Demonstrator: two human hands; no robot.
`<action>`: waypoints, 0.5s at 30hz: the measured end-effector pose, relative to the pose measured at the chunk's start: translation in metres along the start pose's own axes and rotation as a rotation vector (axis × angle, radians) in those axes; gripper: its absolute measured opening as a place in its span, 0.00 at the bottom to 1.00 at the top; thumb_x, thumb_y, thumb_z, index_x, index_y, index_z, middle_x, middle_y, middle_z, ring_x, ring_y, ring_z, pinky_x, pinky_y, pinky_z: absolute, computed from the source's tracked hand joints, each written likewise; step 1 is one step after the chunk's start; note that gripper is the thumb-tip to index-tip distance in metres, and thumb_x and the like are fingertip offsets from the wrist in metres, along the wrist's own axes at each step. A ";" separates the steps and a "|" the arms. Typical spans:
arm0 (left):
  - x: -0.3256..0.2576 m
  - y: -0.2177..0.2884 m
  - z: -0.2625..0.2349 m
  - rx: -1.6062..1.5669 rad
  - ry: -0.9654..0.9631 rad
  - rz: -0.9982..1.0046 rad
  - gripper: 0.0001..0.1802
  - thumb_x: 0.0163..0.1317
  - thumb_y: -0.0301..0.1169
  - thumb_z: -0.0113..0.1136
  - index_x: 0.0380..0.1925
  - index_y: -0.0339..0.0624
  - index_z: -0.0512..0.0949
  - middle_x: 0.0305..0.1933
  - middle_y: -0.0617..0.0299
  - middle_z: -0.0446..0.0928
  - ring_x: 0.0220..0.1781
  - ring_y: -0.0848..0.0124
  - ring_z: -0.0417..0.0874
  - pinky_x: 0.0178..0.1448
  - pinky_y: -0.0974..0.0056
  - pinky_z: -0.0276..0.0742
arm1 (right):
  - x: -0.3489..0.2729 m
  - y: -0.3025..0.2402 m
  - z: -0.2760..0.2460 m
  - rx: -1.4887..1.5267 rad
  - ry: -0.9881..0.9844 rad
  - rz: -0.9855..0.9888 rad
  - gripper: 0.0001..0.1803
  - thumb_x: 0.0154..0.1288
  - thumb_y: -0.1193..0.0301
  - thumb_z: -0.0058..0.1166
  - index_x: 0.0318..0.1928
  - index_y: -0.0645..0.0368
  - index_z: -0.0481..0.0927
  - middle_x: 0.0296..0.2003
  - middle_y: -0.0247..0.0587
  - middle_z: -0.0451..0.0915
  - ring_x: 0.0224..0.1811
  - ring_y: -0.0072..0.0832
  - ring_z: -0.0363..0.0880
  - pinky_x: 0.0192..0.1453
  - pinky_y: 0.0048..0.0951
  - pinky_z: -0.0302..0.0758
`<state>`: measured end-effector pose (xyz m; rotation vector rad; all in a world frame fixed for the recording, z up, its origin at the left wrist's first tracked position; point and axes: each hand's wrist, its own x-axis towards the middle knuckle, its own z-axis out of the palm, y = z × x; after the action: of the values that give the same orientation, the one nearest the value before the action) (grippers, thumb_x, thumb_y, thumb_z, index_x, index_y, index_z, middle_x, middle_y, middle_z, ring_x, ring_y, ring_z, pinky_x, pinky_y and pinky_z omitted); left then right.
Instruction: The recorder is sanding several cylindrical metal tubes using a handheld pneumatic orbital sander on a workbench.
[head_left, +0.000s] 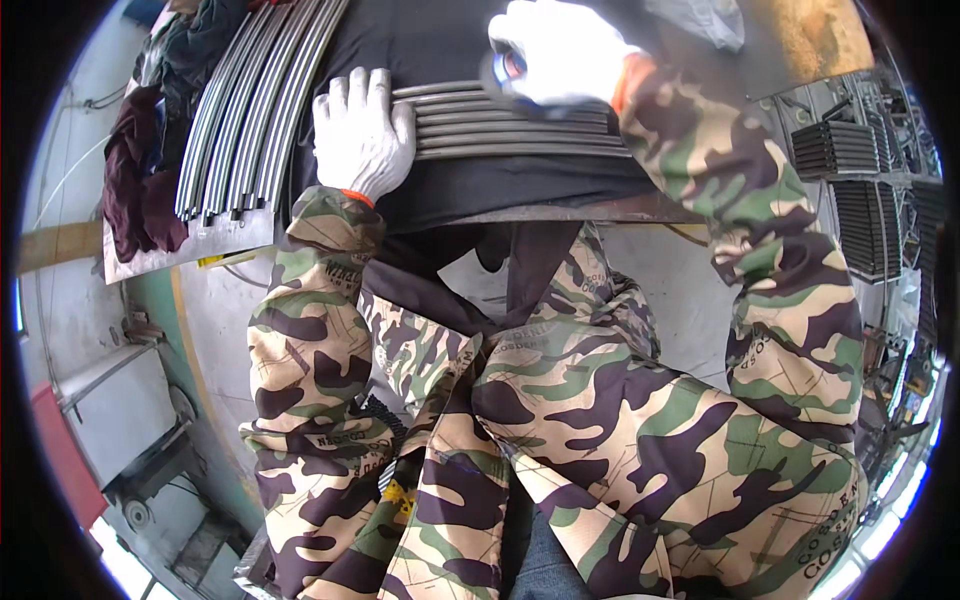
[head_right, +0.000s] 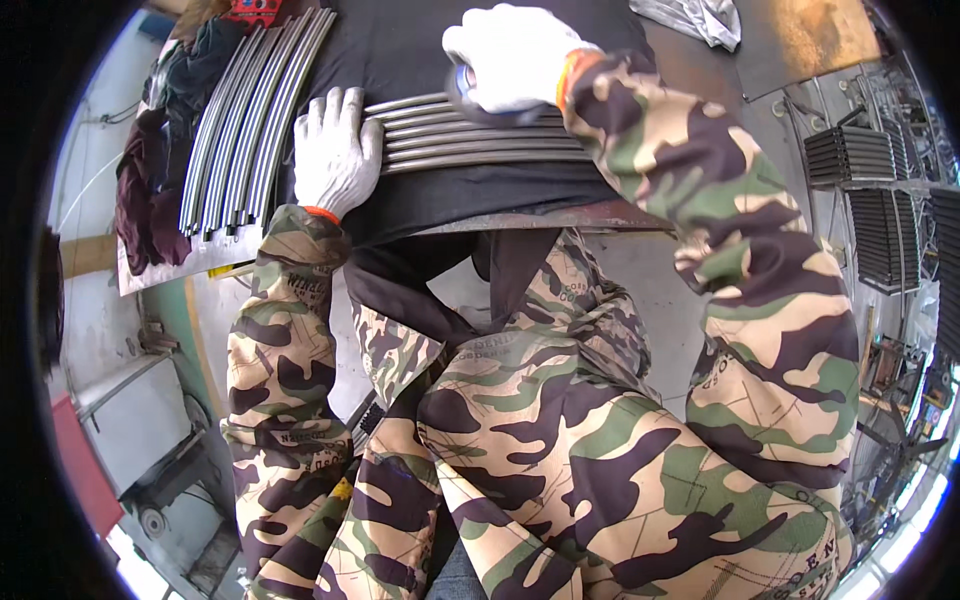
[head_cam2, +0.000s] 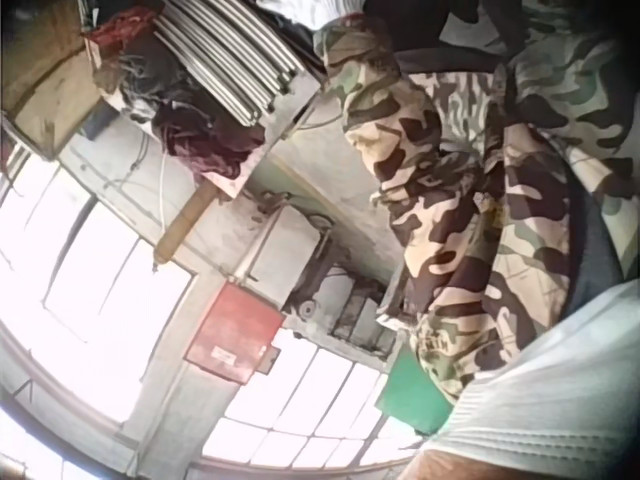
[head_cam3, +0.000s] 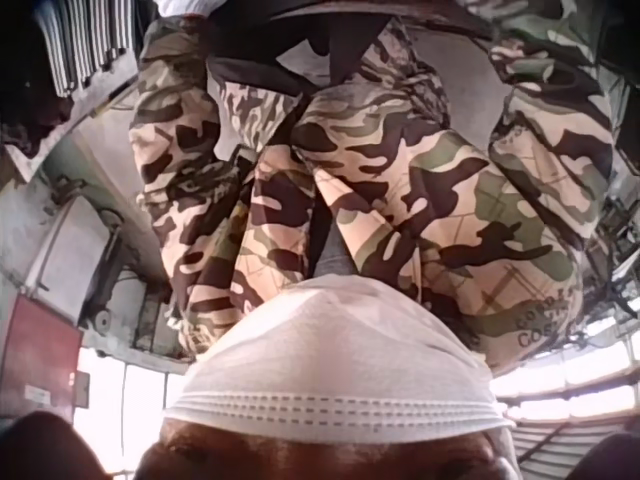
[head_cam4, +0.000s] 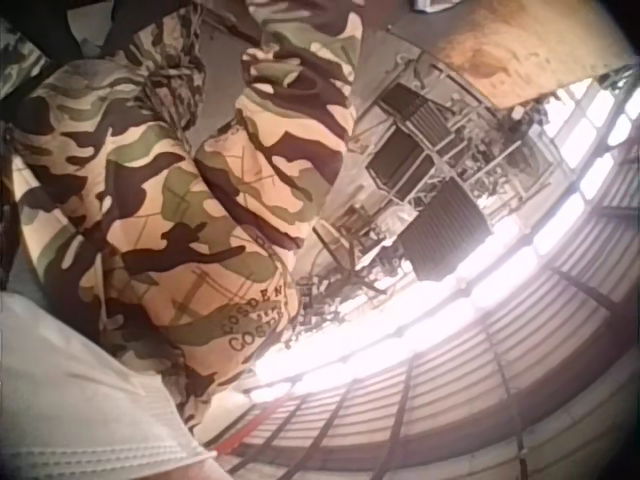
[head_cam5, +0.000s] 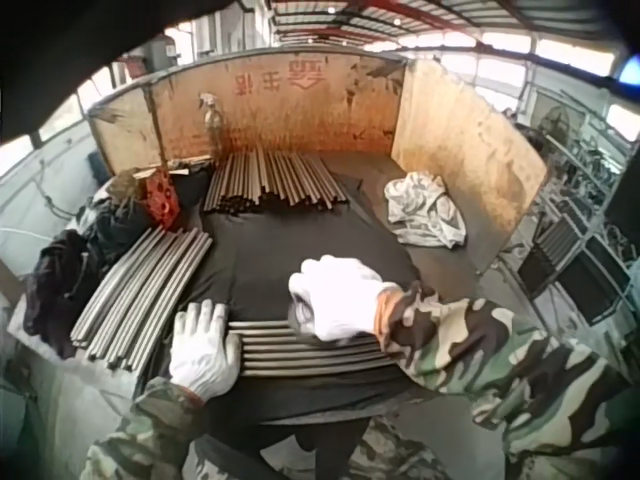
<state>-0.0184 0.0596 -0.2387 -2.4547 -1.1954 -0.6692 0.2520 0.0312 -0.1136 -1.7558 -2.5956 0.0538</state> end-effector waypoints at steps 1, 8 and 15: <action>0.003 0.000 -0.001 0.018 -0.001 0.033 0.25 0.69 0.43 0.60 0.59 0.38 0.82 0.59 0.48 0.81 0.61 0.49 0.79 0.67 0.44 0.72 | -0.005 -0.001 0.005 -0.020 0.063 -0.073 0.16 0.64 0.59 0.59 0.45 0.56 0.86 0.44 0.55 0.85 0.47 0.54 0.87 0.53 0.52 0.84; -0.004 -0.031 -0.005 -0.088 -0.047 -0.039 0.31 0.68 0.52 0.63 0.60 0.37 0.81 0.57 0.48 0.80 0.61 0.48 0.78 0.69 0.42 0.70 | 0.007 0.003 0.006 -0.012 0.070 -0.016 0.15 0.64 0.60 0.59 0.44 0.56 0.86 0.43 0.54 0.85 0.47 0.53 0.87 0.53 0.51 0.85; 0.004 -0.029 -0.001 -0.068 -0.169 -0.042 0.29 0.75 0.46 0.58 0.67 0.36 0.78 0.68 0.41 0.78 0.67 0.42 0.76 0.73 0.42 0.69 | 0.028 -0.005 0.003 0.021 0.035 0.010 0.16 0.64 0.63 0.57 0.48 0.57 0.87 0.45 0.57 0.86 0.49 0.55 0.87 0.54 0.51 0.84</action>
<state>-0.0398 0.0792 -0.2329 -2.5929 -1.3104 -0.5304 0.2367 0.0548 -0.1165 -1.7468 -2.5528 0.0494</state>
